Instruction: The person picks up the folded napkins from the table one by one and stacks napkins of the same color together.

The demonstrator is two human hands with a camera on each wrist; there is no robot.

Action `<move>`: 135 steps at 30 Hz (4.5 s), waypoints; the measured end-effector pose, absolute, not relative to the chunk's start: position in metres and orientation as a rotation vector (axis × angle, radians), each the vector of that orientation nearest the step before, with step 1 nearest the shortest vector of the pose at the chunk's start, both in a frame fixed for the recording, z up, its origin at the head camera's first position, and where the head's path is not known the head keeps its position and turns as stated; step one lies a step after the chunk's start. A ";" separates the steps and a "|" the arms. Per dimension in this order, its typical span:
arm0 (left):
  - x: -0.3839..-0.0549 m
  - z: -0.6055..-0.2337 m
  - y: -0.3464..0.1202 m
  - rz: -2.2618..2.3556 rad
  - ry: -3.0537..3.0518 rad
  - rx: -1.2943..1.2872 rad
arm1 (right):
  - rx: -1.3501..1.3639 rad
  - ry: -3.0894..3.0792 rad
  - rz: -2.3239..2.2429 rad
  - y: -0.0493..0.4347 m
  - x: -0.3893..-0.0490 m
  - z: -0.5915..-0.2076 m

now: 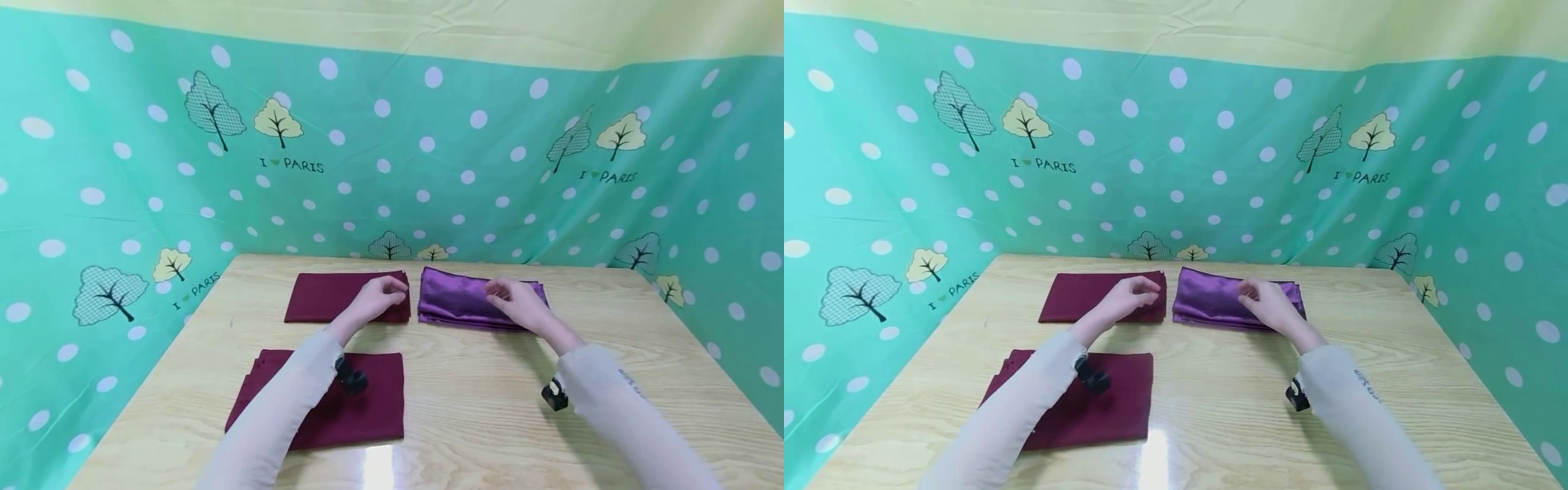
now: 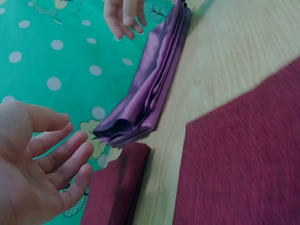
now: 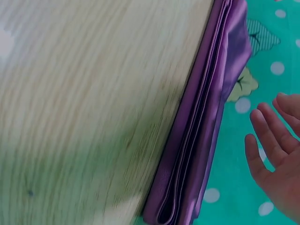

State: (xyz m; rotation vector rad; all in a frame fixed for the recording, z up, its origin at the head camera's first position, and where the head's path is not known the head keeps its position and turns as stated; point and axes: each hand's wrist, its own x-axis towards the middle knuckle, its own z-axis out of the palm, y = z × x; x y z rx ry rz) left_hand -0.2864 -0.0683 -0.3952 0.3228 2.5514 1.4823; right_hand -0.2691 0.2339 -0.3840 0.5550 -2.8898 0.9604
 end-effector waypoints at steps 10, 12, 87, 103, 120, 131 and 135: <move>-0.270 -0.400 -0.088 1.410 2.586 0.369 | 0.702 -2.885 0.969 0.206 -0.259 -0.387; -0.265 -0.401 -0.093 1.373 2.603 0.389 | 0.765 -2.885 0.951 0.200 -0.257 -0.388; -0.208 -0.417 -0.231 0.885 2.735 0.629 | 1.111 -3.018 1.059 0.088 -0.222 -0.422; -0.203 -0.425 -0.235 0.841 2.761 0.598 | 1.088 -3.032 1.001 0.084 -0.219 -0.429; -0.205 -0.418 -0.237 0.767 2.728 0.735 | 1.131 -3.009 1.146 0.089 -0.220 -0.427; -0.204 -0.419 -0.244 0.770 2.742 0.736 | 1.057 -3.022 1.202 0.093 -0.223 -0.423; -0.203 -0.418 -0.247 0.794 2.734 0.721 | 1.024 -3.018 1.235 0.094 -0.224 -0.422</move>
